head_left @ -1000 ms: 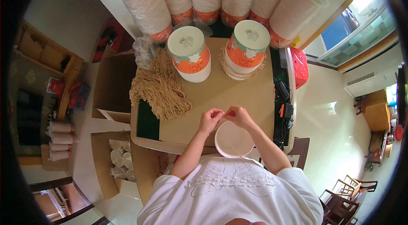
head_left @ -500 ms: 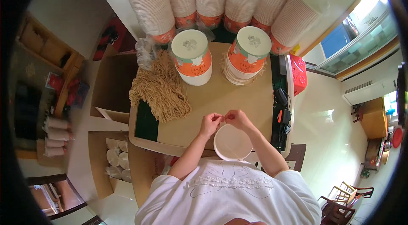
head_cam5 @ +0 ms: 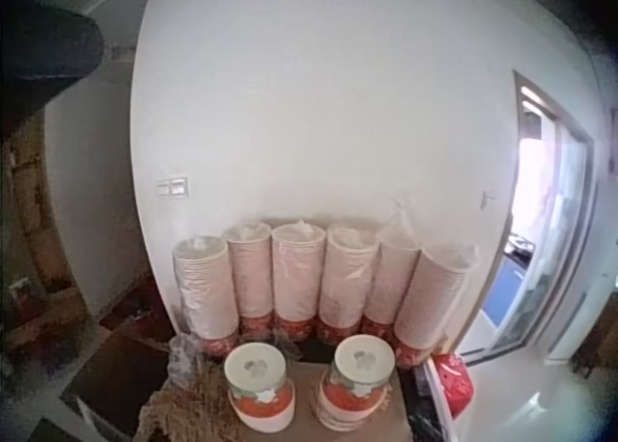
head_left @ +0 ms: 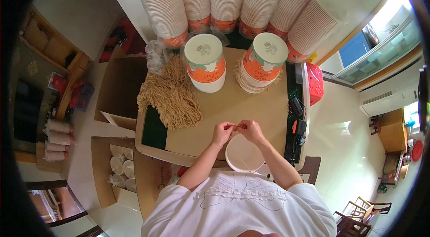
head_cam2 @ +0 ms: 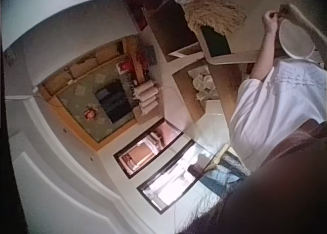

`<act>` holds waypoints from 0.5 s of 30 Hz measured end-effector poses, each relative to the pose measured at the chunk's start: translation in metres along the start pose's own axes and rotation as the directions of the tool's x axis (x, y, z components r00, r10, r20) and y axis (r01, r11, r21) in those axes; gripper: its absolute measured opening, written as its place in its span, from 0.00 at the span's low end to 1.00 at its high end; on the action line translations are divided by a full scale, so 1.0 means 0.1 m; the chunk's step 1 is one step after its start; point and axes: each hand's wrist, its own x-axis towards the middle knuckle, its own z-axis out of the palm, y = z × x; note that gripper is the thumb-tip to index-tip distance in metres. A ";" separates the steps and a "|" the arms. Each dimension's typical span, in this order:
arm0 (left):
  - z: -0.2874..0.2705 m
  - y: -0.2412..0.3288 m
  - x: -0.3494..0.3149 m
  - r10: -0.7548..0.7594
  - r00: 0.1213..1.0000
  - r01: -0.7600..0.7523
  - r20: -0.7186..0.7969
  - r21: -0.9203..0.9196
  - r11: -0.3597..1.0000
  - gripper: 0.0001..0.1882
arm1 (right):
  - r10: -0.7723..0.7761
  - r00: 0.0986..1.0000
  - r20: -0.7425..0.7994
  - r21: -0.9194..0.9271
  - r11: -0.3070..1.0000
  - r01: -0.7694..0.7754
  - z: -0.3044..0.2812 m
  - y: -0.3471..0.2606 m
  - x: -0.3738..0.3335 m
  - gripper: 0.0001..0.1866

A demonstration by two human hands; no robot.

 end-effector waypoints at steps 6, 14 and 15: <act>-0.02 -0.14 0.06 0.038 0.999 -0.037 -0.017 0.049 0.998 0.04 | -0.060 0.998 -0.035 0.054 0.997 0.062 0.03 0.02 0.00 0.06; 0.18 -0.16 0.12 0.382 0.915 -0.293 -0.133 0.433 0.852 0.04 | -0.112 0.984 -0.140 -0.028 0.994 0.109 0.06 0.05 0.00 0.09; 0.19 -0.19 0.14 0.395 0.907 -0.297 -0.145 0.444 0.846 0.04 | -0.114 0.984 -0.140 -0.028 0.993 0.111 0.06 0.07 0.00 0.09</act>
